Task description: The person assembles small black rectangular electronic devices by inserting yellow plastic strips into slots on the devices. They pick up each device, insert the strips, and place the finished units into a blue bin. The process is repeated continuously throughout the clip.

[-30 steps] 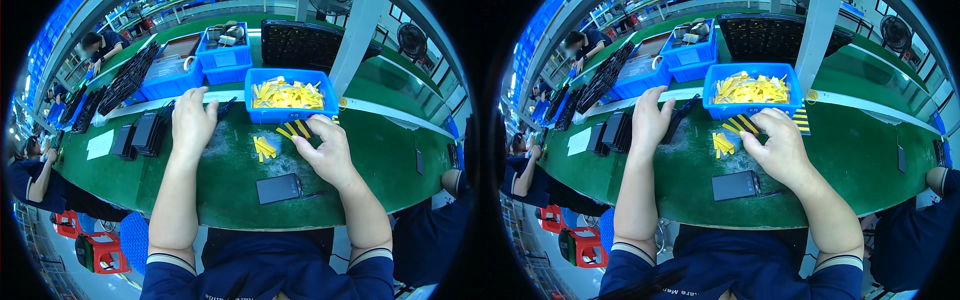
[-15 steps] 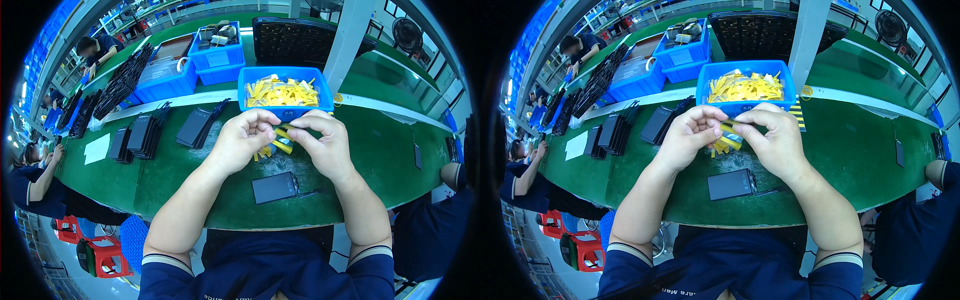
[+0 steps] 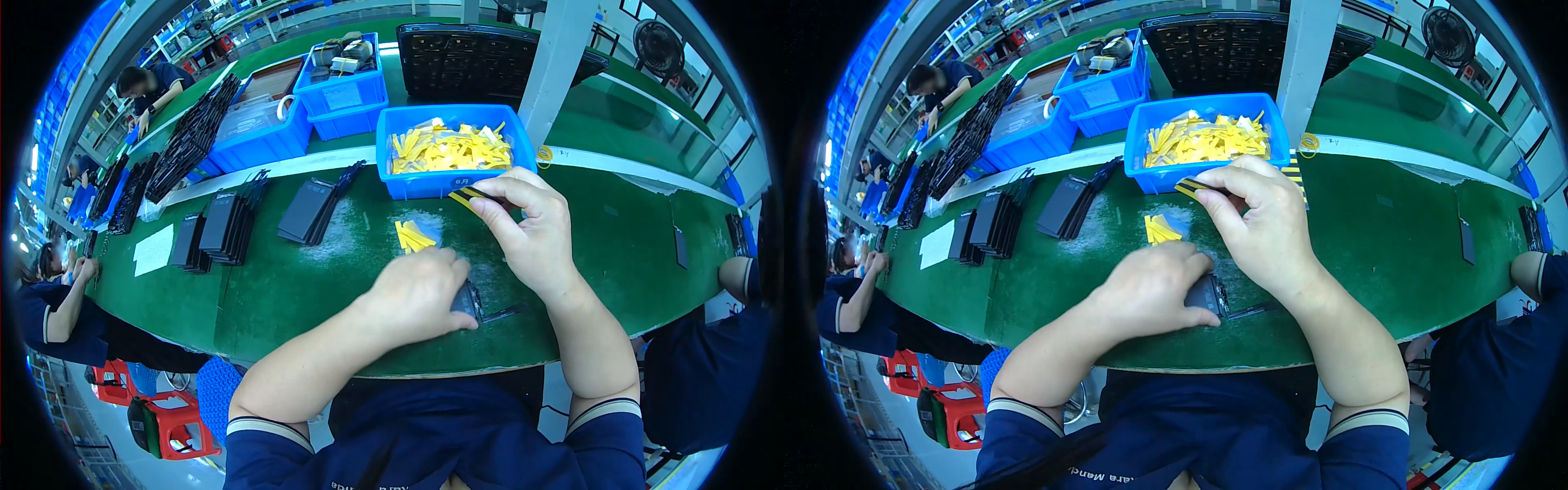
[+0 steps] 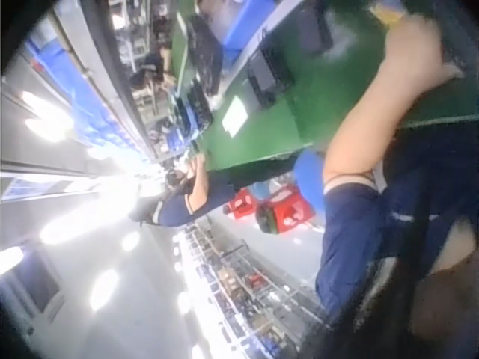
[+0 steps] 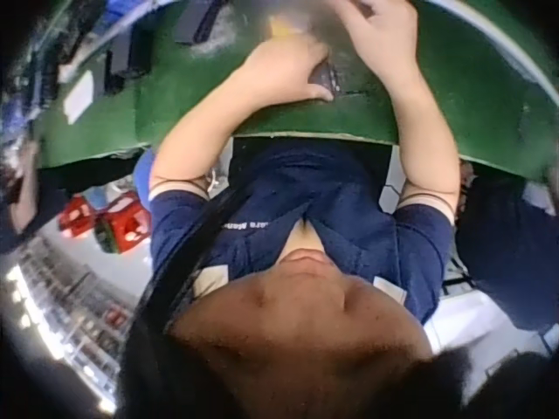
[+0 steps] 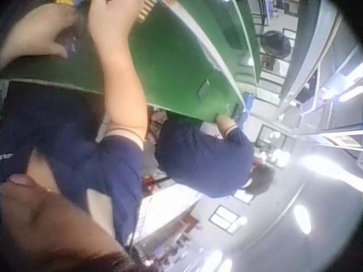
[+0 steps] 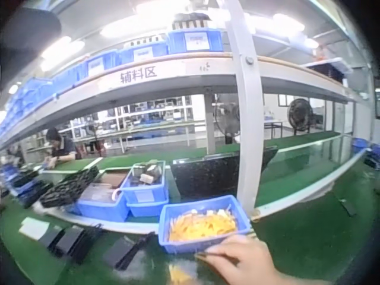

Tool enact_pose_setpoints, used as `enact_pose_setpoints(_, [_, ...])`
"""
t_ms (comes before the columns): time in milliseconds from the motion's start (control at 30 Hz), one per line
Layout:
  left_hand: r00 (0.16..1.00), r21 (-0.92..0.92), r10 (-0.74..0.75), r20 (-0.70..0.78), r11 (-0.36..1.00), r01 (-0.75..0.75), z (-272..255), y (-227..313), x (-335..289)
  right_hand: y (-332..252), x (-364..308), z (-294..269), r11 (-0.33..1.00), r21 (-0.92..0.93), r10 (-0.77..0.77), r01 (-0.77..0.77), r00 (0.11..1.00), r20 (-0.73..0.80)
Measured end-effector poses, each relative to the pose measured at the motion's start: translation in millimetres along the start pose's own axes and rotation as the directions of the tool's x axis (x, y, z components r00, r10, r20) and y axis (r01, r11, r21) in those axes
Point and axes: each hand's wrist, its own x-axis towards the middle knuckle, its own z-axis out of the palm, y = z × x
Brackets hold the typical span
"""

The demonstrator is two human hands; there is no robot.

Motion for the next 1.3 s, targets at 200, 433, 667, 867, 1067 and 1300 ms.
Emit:
enact_pose_setpoints(200, [0.990,-0.248,-0.141,-0.020,0.960,0.132,-3.6,-5.3,2.6,-0.2,-1.2,3.3,0.993,0.032,-0.108,0.111,0.992,-0.068])
enact_pose_setpoints(433, [0.927,-0.841,-0.330,-0.175,0.541,0.034,-10.1,-25.7,8.2,-1.1,-1.9,4.4,0.998,0.055,-0.024,0.024,1.000,0.015])
enact_pose_setpoints(667, [0.935,-0.837,-0.308,-0.177,0.547,0.021,-13.3,-24.9,7.0,0.7,-1.6,2.9,0.999,0.050,-0.018,0.016,0.999,0.050])
enact_pose_setpoints(867, [0.936,-0.866,-0.310,-0.169,0.500,0.009,-13.5,-23.7,6.5,-0.9,-1.0,2.1,1.000,0.023,-0.006,0.005,0.998,0.064])
enact_pose_setpoints(1067, [0.932,-0.861,-0.315,-0.181,0.509,0.005,-13.4,-22.9,6.4,-0.6,-1.9,4.0,0.996,-0.046,-0.073,0.075,0.997,0.029])
enact_pose_setpoints(1300, [0.929,-0.531,-0.242,-0.281,0.845,0.060,-20.4,-11.9,3.9,3.3,-3.9,10.7,0.933,-0.270,-0.246,0.238,0.969,0.005])
